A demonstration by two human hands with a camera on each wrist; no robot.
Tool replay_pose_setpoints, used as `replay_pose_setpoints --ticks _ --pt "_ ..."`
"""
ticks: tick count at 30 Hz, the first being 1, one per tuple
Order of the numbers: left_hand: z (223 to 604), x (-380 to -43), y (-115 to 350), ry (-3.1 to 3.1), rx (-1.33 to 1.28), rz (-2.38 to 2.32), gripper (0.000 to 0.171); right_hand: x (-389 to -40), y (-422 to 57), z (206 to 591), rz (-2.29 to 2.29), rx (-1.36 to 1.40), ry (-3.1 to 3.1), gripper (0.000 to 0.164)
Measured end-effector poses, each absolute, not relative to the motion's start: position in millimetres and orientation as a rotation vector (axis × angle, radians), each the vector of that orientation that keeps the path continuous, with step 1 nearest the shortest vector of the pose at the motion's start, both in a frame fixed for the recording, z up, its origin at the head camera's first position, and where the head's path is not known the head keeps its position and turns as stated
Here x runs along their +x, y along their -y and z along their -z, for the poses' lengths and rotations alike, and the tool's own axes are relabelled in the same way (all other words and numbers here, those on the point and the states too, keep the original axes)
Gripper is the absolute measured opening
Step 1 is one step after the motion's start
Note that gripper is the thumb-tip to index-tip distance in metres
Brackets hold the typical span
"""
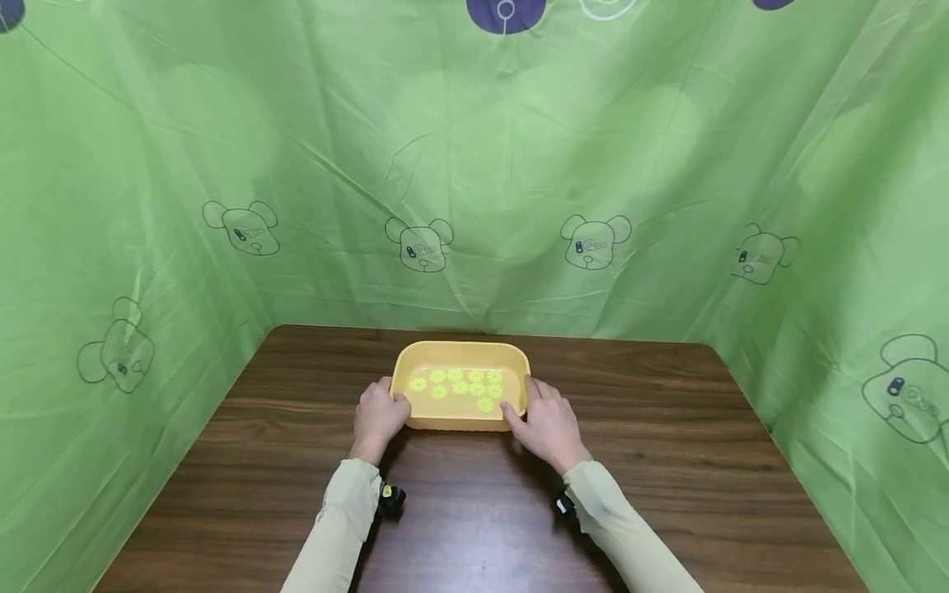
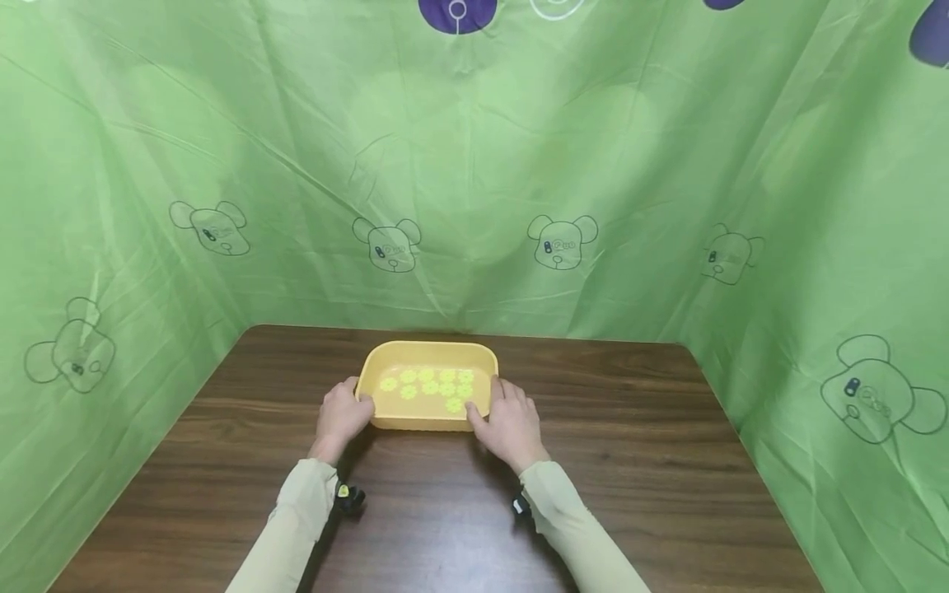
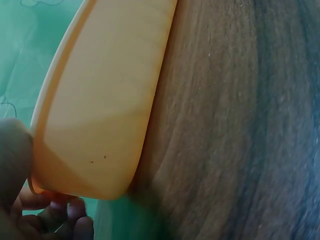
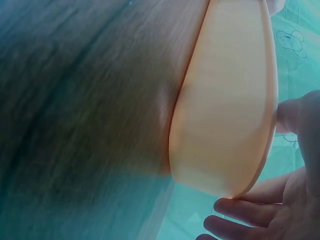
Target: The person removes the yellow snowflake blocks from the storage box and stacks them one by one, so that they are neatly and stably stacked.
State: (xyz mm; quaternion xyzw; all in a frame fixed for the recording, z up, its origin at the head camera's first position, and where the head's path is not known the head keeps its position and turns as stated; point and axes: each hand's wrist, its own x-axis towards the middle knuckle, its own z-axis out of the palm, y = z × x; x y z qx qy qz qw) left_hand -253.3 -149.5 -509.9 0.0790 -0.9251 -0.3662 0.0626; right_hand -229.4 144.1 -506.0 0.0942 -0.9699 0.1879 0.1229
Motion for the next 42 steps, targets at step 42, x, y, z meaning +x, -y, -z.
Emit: replay_pose_setpoints --ticks 42 --pt "537 -256 136 2.374 0.363 1.466 0.06 -304 -93 488 -0.491 0.74 3.231 0.046"
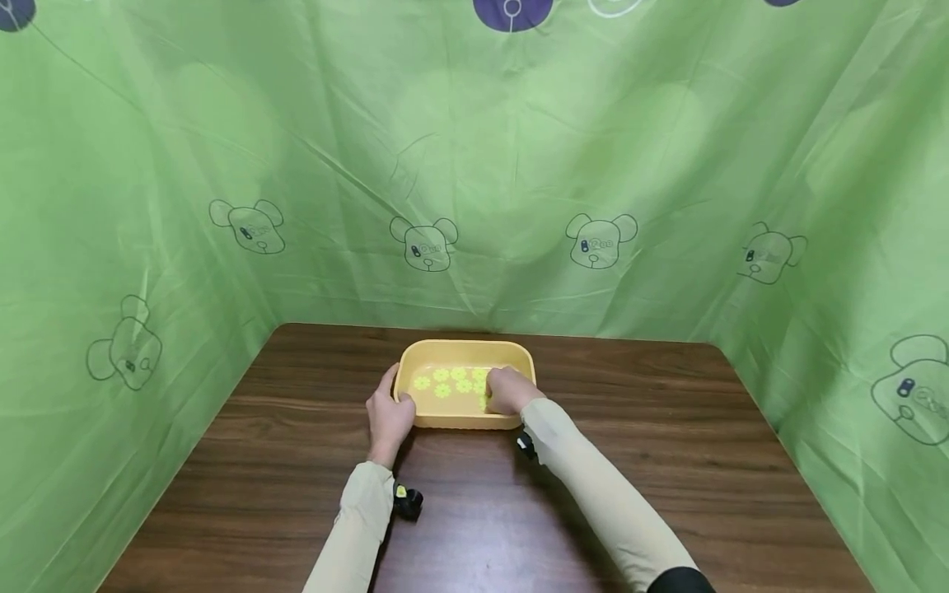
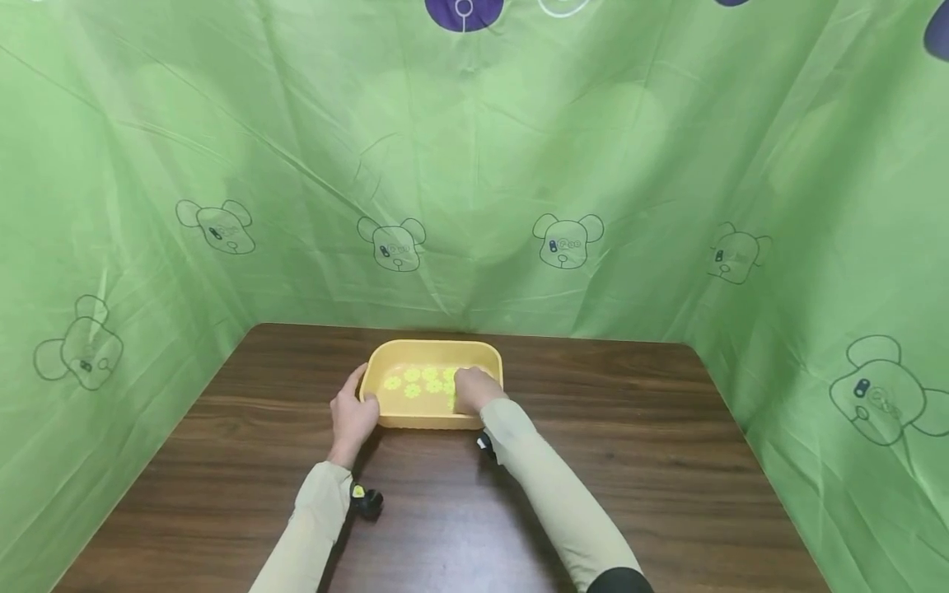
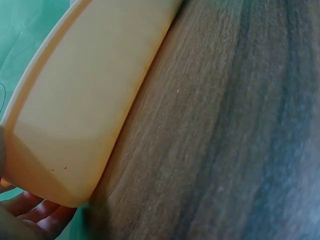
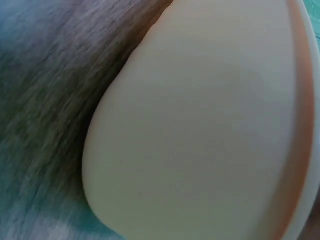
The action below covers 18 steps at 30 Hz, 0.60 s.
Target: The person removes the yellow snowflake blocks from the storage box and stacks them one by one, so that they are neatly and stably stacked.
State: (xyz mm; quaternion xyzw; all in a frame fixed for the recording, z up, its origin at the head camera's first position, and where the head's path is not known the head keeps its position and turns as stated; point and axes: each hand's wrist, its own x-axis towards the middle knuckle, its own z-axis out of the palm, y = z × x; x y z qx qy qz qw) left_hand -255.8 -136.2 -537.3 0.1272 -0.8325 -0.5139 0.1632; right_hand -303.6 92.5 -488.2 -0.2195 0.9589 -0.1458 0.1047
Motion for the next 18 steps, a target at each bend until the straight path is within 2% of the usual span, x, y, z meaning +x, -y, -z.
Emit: replay_pose_setpoints --ticks 2,5,18 --pt "538.5 -256.4 136.3 2.366 0.359 1.454 0.059 -306.1 -90.5 489.4 0.42 -0.637 -2.817 0.053" --pt "540.4 -256.5 135.8 2.363 0.346 1.442 0.06 -307.8 -88.3 489.6 0.402 -0.605 -2.81 0.055" --pt "535.6 -254.1 133.8 2.381 0.316 1.388 0.066 -300.0 -87.2 485.6 0.456 -0.546 -2.856 0.046"
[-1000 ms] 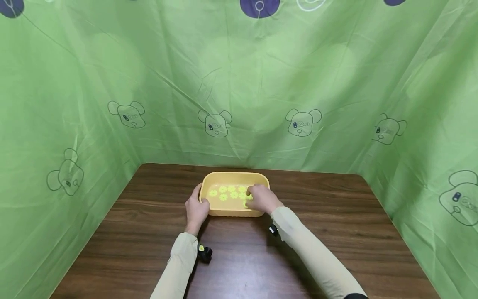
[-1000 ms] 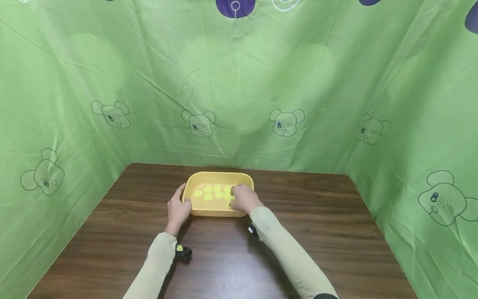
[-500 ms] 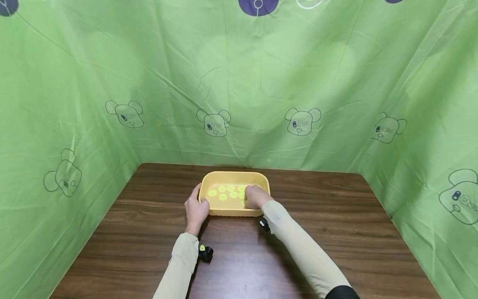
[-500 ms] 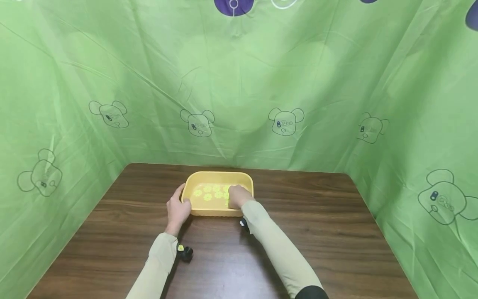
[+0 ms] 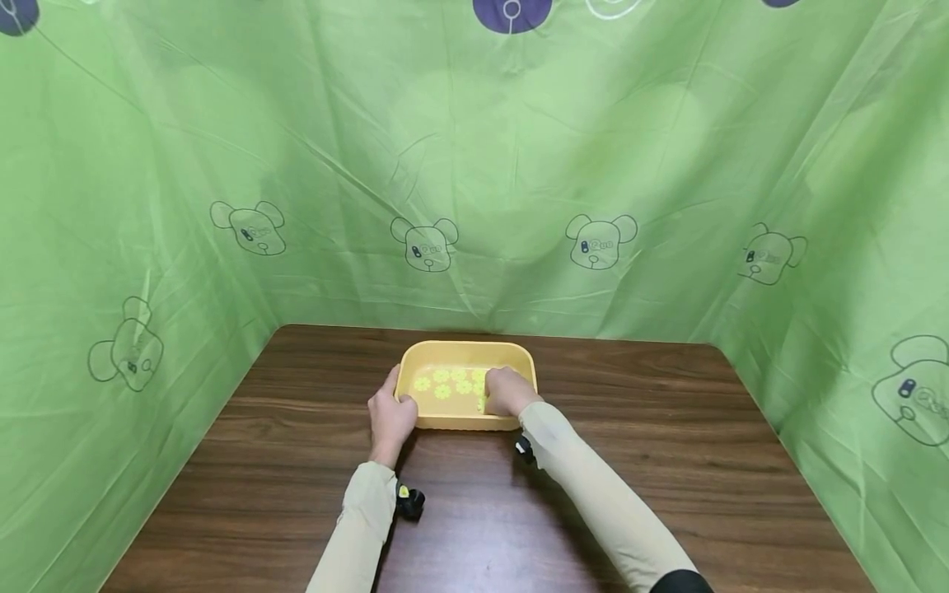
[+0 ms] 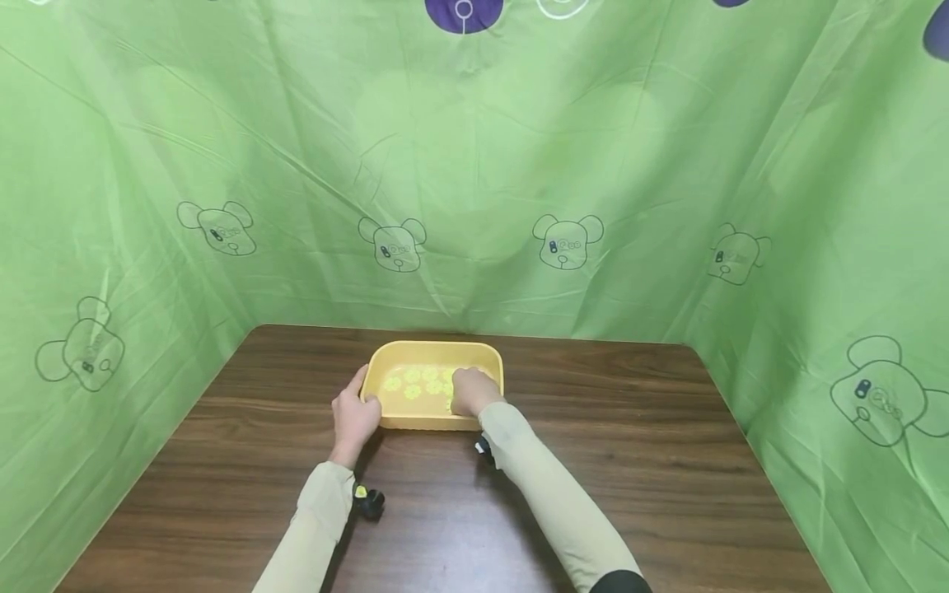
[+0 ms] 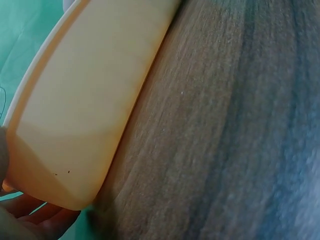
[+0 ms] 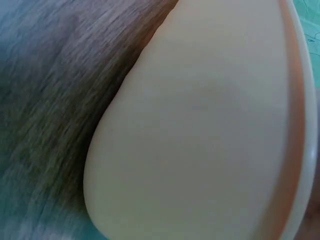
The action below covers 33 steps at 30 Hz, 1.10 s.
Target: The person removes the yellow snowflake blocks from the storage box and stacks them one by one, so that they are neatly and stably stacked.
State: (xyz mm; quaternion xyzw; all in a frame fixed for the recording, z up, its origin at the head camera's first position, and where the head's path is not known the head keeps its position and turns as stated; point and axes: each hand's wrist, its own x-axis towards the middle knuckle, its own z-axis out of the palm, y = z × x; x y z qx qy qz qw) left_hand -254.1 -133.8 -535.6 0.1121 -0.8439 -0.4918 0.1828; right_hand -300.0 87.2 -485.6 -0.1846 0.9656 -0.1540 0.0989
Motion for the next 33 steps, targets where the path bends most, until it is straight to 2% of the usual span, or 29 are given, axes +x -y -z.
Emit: replay_pose_setpoints --ticks 4,10,13,19,26,33 --pt "534 -254 134 2.385 0.313 1.374 0.066 -298 -90 484 0.493 -0.559 -2.882 0.032" --pt "533 -254 131 2.391 0.31 1.37 0.066 -302 -115 469 0.742 -0.784 -2.822 0.013" --pt "533 -254 131 2.394 0.302 1.359 0.065 -305 -138 454 0.943 -0.755 -2.84 0.012" --pt "533 -256 134 2.398 0.308 1.355 0.067 -307 -201 436 1.13 -0.492 -2.962 0.016" --pt "533 -257 135 2.411 0.311 1.343 0.067 -308 -255 467 1.076 -0.265 -3.036 0.011" --pt "535 -257 135 2.415 0.334 1.344 0.067 -303 -272 508 1.039 -0.151 -3.004 0.012"
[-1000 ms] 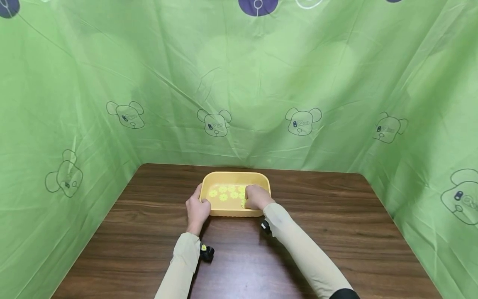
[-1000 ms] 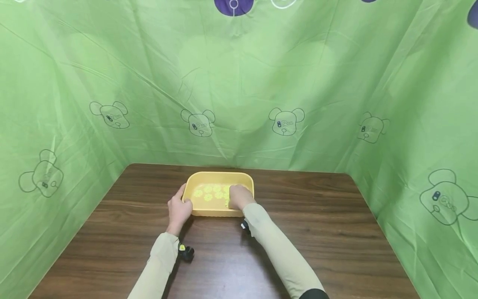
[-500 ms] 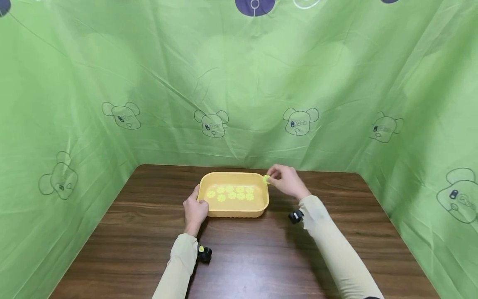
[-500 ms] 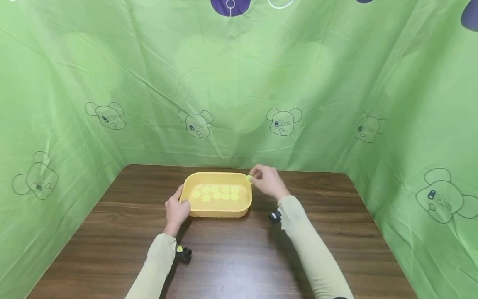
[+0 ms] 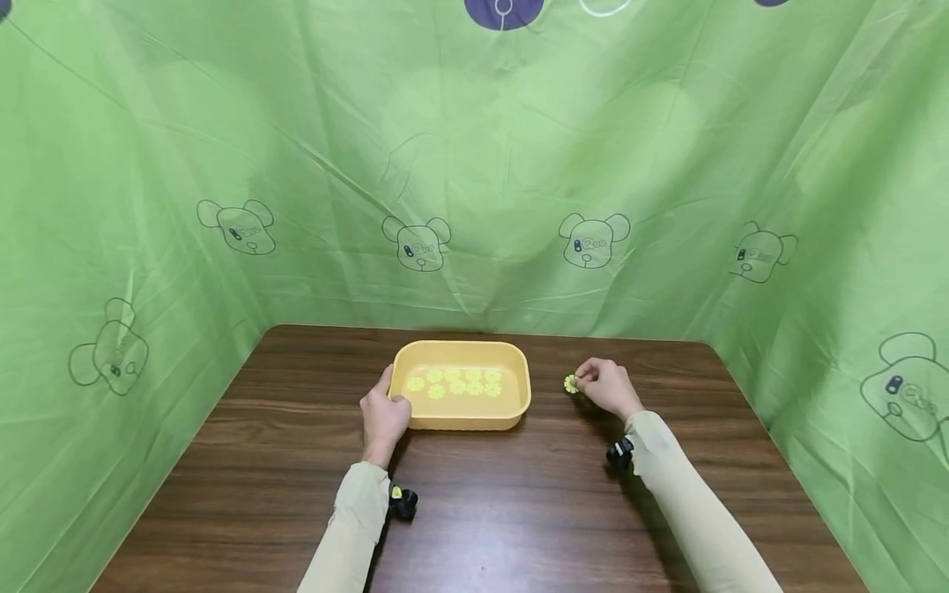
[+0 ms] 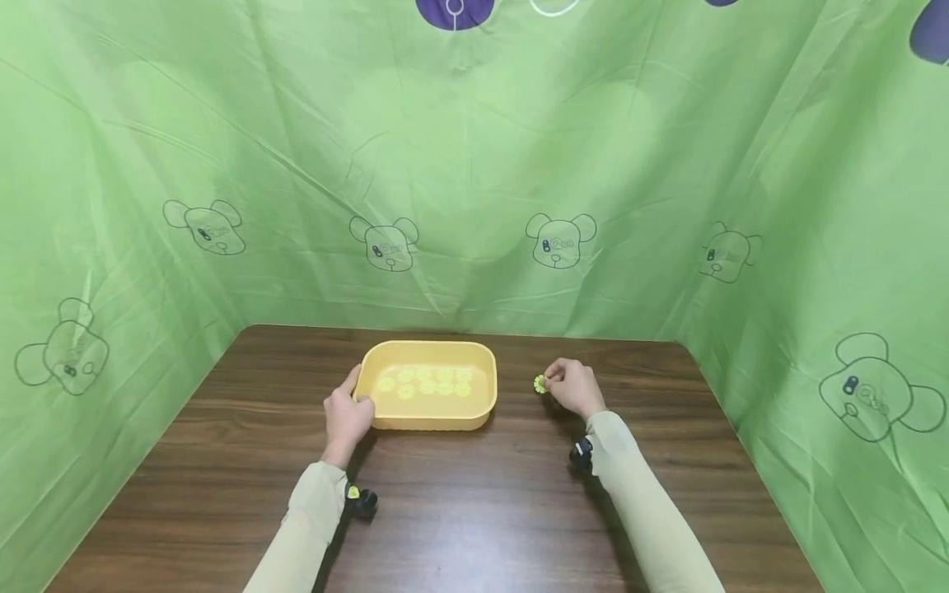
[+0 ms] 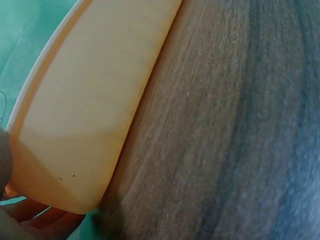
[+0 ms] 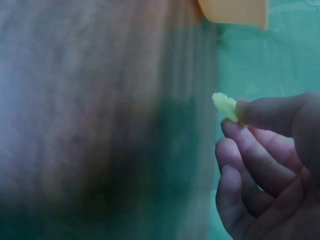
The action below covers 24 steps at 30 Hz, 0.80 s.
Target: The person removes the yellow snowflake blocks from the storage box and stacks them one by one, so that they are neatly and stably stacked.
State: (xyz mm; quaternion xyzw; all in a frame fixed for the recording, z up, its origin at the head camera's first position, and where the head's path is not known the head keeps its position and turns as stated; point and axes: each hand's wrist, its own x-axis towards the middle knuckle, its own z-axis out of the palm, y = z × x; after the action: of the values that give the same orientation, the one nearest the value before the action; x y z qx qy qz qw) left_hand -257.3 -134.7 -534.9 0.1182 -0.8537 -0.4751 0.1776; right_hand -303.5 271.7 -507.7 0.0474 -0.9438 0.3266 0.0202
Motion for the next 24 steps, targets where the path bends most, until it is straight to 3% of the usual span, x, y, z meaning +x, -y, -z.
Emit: replay_pose_setpoints --ticks 24 --pt "536 -256 135 2.415 0.337 1.362 0.065 -297 -269 524 -0.962 -0.012 3.016 0.019"
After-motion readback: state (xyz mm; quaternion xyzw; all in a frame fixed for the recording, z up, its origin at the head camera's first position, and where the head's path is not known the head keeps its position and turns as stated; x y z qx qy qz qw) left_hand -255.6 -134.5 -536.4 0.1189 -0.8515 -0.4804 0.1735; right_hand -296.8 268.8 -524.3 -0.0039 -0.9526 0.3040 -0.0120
